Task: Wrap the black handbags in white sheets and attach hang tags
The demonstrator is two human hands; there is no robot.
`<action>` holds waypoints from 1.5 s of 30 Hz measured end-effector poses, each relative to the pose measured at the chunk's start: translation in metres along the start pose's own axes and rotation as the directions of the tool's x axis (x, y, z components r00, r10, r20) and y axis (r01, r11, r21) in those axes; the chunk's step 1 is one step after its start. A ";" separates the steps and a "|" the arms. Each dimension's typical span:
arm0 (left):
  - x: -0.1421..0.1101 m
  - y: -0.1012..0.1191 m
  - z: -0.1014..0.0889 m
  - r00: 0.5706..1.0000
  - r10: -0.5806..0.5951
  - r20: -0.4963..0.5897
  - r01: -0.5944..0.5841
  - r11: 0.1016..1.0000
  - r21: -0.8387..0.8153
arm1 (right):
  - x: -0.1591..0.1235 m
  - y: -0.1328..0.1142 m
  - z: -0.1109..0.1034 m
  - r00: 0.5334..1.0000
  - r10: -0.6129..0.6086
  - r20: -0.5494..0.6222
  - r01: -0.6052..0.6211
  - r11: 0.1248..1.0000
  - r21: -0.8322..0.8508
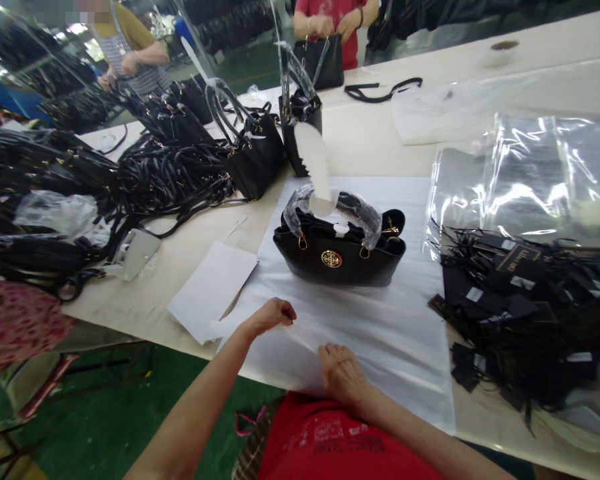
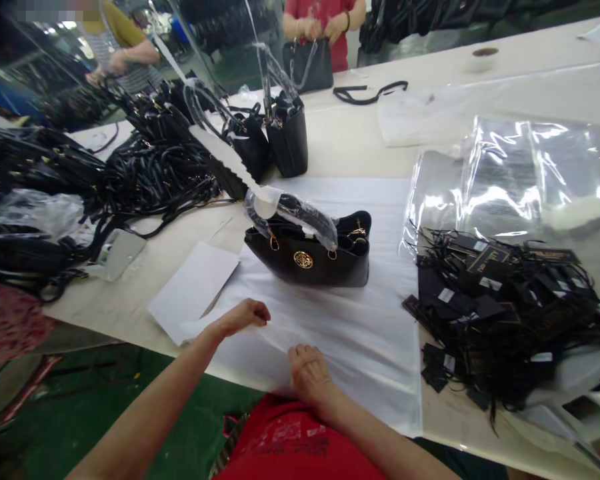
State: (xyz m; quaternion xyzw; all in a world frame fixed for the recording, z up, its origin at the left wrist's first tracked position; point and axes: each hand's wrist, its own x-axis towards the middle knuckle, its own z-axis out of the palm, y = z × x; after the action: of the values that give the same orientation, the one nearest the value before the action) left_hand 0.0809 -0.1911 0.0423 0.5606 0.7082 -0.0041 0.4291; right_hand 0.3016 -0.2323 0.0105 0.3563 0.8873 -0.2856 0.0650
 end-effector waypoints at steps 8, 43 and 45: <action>-0.080 0.083 -0.025 0.413 0.767 -0.491 -0.532 0.641 0.554 | 0.016 0.022 -0.133 0.801 -0.161 -0.577 0.027 0.972 -0.233; 0.070 0.119 -0.063 0.303 0.891 -0.337 -0.504 0.450 0.737 | 0.090 0.063 -0.211 0.800 0.359 -0.481 0.527 -0.037 0.849; 0.063 0.118 -0.060 0.307 0.897 -0.319 -0.513 0.438 0.738 | 0.085 0.059 -0.209 0.838 0.348 -0.419 0.509 -0.225 0.831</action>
State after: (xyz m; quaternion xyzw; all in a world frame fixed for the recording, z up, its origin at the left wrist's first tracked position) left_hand 0.1390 -0.0687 0.0978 0.8689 0.4394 0.2149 -0.0760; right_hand 0.2968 -0.0315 0.1295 0.2643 0.3164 -0.7577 -0.5059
